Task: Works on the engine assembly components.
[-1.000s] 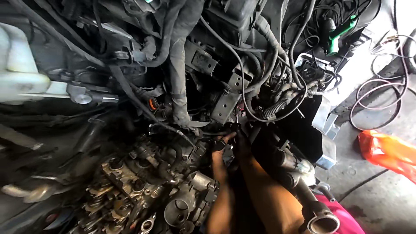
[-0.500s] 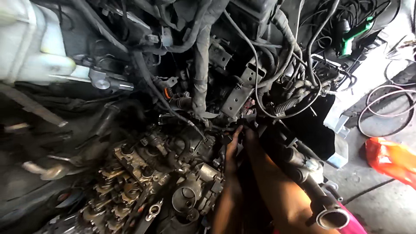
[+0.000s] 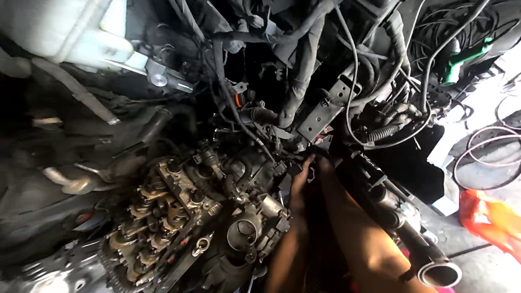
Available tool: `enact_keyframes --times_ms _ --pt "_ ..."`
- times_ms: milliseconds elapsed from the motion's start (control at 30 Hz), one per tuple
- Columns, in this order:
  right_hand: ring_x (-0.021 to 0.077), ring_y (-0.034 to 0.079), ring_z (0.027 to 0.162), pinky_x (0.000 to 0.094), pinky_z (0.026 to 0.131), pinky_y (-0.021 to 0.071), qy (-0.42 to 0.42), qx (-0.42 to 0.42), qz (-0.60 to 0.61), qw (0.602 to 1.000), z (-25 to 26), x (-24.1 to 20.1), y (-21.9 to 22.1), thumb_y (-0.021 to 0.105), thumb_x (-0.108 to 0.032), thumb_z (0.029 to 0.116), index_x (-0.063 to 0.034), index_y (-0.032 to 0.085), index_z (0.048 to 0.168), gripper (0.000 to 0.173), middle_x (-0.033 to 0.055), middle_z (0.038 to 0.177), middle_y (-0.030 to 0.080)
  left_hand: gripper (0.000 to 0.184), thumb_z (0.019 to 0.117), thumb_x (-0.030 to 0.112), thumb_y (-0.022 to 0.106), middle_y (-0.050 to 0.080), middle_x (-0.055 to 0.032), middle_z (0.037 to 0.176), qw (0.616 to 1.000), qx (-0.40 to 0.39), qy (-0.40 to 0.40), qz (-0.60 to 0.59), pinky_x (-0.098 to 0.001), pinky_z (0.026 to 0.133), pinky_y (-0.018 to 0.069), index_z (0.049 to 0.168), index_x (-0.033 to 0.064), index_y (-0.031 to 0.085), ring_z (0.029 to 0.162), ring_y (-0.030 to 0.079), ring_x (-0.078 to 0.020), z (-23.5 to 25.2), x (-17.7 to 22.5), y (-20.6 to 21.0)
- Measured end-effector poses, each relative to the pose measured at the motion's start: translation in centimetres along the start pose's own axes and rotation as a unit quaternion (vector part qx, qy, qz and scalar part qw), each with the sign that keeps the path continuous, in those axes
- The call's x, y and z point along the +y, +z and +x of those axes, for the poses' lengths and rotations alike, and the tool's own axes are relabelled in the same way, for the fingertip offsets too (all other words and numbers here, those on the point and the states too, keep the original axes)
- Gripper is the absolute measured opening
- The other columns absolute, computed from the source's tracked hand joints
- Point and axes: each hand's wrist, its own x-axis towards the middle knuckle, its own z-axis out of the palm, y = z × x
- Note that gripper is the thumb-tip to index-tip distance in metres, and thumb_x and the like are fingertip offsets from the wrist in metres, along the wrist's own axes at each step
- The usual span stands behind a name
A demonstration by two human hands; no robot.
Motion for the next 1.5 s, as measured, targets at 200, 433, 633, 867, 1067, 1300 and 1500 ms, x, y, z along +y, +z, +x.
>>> enact_keyframes --times_ms 200,433,633,867,1067,1300,1500 --pt "0.0198 0.067 0.076 0.0363 0.067 0.0577 0.002 0.034 0.004 0.999 -0.2 -1.0 0.8 0.066 -0.012 0.0995 -0.0006 0.069 0.117 0.021 0.014 0.096 0.071 0.02 0.106 0.021 0.055 0.055 0.0042 0.065 0.998 -0.053 0.026 -0.005 -0.0167 0.046 0.042 0.097 0.0074 0.067 0.048 0.045 -0.0022 -0.7 2.4 -0.8" --pt "0.022 0.067 0.082 0.0409 0.075 0.0562 -0.002 0.023 -0.068 0.997 1.0 0.5 -0.2 0.069 -0.014 0.0965 -0.0042 0.071 0.117 0.023 0.0136 0.099 0.072 0.018 0.1039 0.014 0.058 0.051 0.0048 0.061 1.0 -0.024 0.005 -0.002 -0.0151 0.045 0.04 0.089 0.0062 0.065 0.046 0.042 -0.0013 -3.2 4.6 0.5" --pt "0.0158 0.065 0.074 0.0336 0.065 0.055 0.031 0.014 -0.036 0.999 -0.7 -1.2 0.8 0.064 -0.014 0.1006 -0.0048 0.069 0.124 0.025 0.0116 0.095 0.071 0.03 0.1086 0.027 0.049 0.069 -0.0048 0.098 0.999 -0.022 0.031 -0.032 -0.0276 0.077 0.0555 0.12 0.0054 0.066 0.083 0.064 -0.0114 -1.9 0.9 0.5" --pt "0.0155 0.065 0.077 0.0348 0.07 0.0561 0.019 -0.022 -0.154 0.988 -1.6 -3.1 0.8 0.068 -0.013 0.0977 -0.005 0.07 0.122 0.025 0.0108 0.096 0.071 0.03 0.1087 0.03 0.048 0.061 -0.003 0.085 0.995 0.04 -0.003 -0.094 -0.0263 0.066 0.0503 0.113 0.0048 0.064 0.069 0.055 -0.0096 -0.2 0.4 2.0" --pt "0.0135 0.063 0.072 0.0319 0.064 0.0547 0.035 -0.031 -0.137 0.99 -1.5 -3.9 0.9 0.067 -0.01 0.0979 -0.0014 0.07 0.118 0.021 0.0103 0.091 0.07 0.031 0.109 0.026 0.048 0.065 -0.0081 0.094 0.992 0.063 0.026 -0.108 -0.0281 0.071 0.0522 0.121 0.0013 0.063 0.077 0.059 -0.012 0.0 0.2 2.7" --pt "0.0133 0.062 0.072 0.0319 0.066 0.0542 0.042 -0.044 -0.135 0.989 -1.8 -4.7 0.8 0.065 -0.006 0.0982 -0.0007 0.069 0.117 0.02 0.01 0.09 0.068 0.026 0.1091 0.019 0.046 0.061 -0.0048 0.087 0.986 0.078 0.034 -0.147 -0.0226 0.065 0.0496 0.118 0.0008 0.062 0.071 0.055 -0.0079 -1.0 1.1 3.7" --pt "0.0143 0.064 0.079 0.0344 0.072 0.0556 0.04 -0.041 -0.139 0.989 -1.5 -4.6 0.7 0.067 -0.007 0.0964 -0.0021 0.071 0.117 0.022 0.0101 0.096 0.071 0.018 0.1051 0.018 0.056 0.061 -0.0043 0.081 0.98 0.11 0.037 -0.165 -0.0238 0.062 0.05 0.108 0.0017 0.065 0.067 0.056 -0.0085 -0.7 0.7 4.0"
